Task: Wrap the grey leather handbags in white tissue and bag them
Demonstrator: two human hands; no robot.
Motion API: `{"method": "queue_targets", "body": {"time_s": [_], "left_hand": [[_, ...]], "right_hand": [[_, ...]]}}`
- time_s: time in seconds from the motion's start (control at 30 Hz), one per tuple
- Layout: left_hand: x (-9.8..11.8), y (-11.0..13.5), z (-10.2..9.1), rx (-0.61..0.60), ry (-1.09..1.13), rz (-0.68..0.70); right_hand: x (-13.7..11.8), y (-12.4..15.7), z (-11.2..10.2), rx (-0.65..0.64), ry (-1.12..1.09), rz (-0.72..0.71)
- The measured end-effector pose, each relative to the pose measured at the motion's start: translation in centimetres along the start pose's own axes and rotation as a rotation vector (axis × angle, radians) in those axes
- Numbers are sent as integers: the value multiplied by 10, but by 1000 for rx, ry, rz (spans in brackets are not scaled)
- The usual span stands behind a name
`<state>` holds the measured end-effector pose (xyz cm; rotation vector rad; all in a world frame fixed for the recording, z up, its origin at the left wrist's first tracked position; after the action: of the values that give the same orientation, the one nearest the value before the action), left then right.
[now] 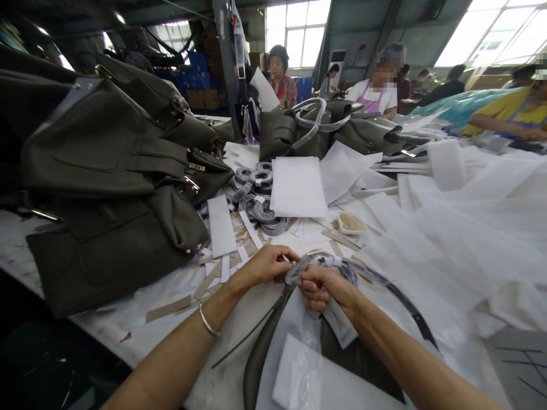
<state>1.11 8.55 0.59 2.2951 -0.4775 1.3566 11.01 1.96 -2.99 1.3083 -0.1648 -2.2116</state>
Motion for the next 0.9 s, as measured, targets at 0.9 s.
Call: {"method": "queue_targets", "body": {"time_s": [0.9], "left_hand": [[-28,-9,5,-8,519,-240]], "right_hand": [[-38,-16,-8,113,744,-461]]}}
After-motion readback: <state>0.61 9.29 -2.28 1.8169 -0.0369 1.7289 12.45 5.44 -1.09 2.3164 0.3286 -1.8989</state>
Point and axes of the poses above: each hand's wrist, its own y-axis away from the middle knuckle, its own z-axis out of the palm, x = y × z, the point moved 8 cm from there along -y, towards the middle knuckle, and after that the axes turned 14 degrees about -z, right-handed, at the moved point
